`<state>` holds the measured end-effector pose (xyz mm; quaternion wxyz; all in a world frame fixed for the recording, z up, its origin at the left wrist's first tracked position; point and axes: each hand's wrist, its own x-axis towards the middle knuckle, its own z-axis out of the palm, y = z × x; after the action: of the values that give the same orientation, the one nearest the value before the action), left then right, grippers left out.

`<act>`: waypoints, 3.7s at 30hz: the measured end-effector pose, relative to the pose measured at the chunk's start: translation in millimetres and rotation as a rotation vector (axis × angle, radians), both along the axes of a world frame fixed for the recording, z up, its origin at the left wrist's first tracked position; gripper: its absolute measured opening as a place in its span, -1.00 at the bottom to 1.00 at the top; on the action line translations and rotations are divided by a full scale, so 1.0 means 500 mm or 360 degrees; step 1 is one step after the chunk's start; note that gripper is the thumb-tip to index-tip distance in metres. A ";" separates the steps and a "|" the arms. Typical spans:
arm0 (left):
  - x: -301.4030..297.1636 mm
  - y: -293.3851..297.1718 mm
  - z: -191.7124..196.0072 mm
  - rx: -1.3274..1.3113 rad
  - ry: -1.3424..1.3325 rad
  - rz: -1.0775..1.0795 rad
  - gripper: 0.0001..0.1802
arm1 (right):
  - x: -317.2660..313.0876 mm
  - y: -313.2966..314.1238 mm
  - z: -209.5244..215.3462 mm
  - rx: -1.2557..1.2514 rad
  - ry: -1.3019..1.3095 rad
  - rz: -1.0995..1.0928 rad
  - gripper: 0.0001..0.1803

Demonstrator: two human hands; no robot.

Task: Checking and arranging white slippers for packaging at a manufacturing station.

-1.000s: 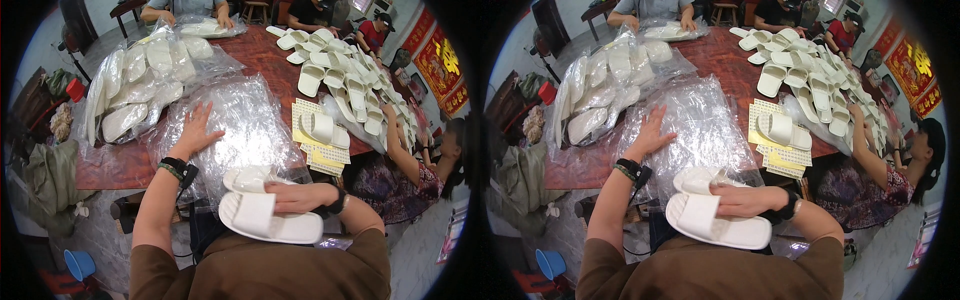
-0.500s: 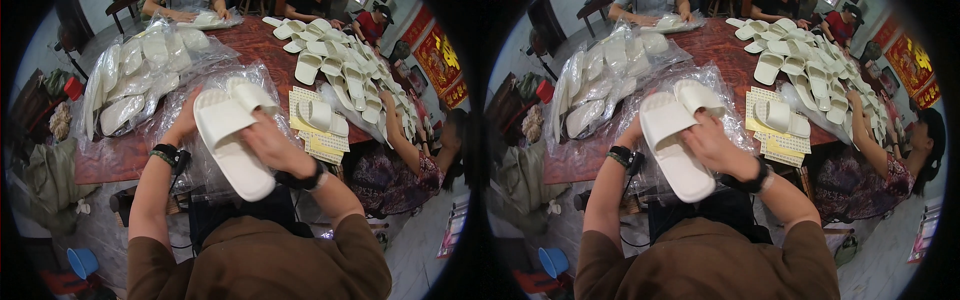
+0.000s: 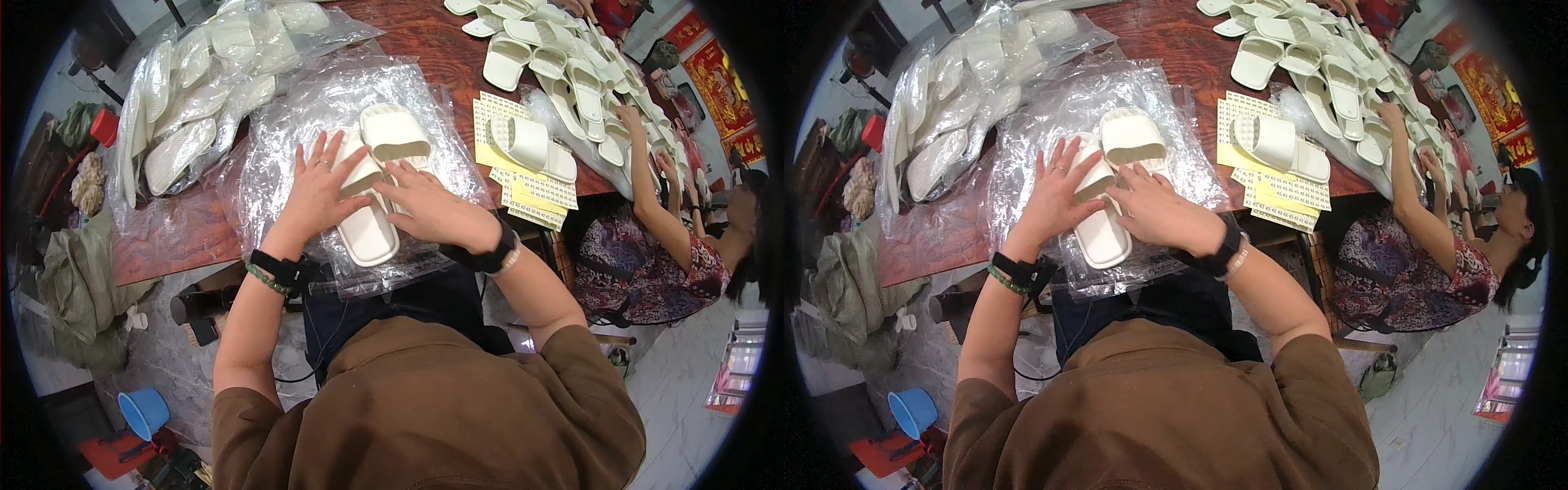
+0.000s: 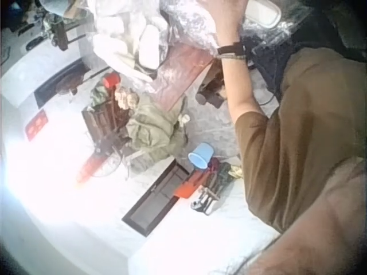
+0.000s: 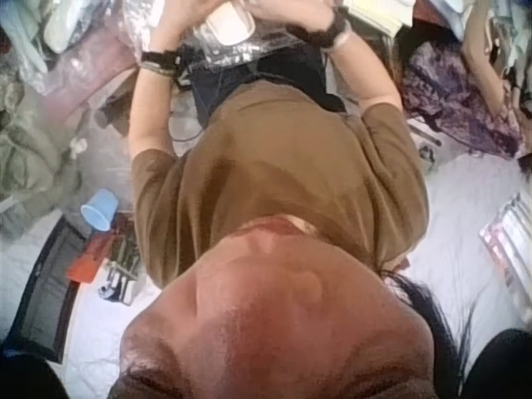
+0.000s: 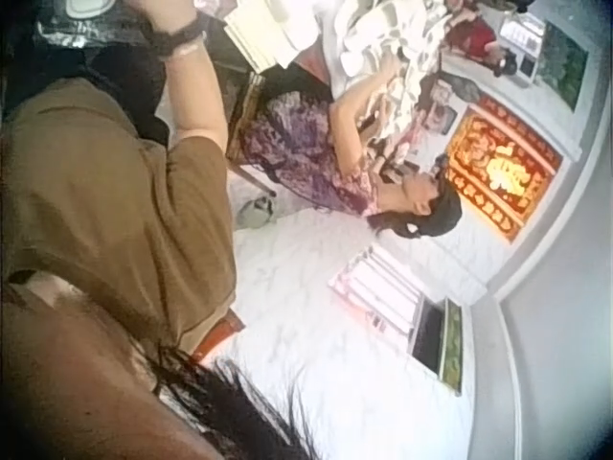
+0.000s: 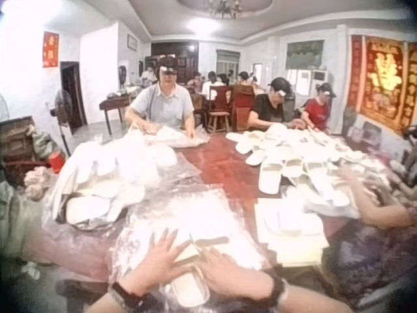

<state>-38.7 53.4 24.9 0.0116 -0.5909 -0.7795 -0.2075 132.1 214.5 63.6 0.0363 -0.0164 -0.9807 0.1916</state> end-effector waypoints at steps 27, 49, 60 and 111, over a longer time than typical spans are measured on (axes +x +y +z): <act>0.237 -0.053 -0.014 0.0251 0.0198 -0.0001 -0.44 | 0.132 0.005 -0.042 -0.0141 0.0438 -0.0336 -0.79; 0.259 -0.024 -0.048 0.0156 0.0125 0.0031 -0.43 | 0.034 0.055 -0.062 -0.0219 0.0247 -0.0329 -0.90; 0.259 -0.026 -0.045 0.0176 0.0080 0.0022 -0.42 | 0.061 0.090 -0.018 -0.1004 -0.0196 -0.0303 -0.84; 0.257 -0.025 -0.048 0.0176 0.0056 0.0023 -0.37 | -0.064 0.160 -0.028 -0.0394 -0.0411 -0.0359 -0.78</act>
<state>89.6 40.7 0.8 0.0595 -0.5872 -0.7709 -0.2398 100.1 294.6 49.5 -0.0708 -0.1547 -0.9381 0.3018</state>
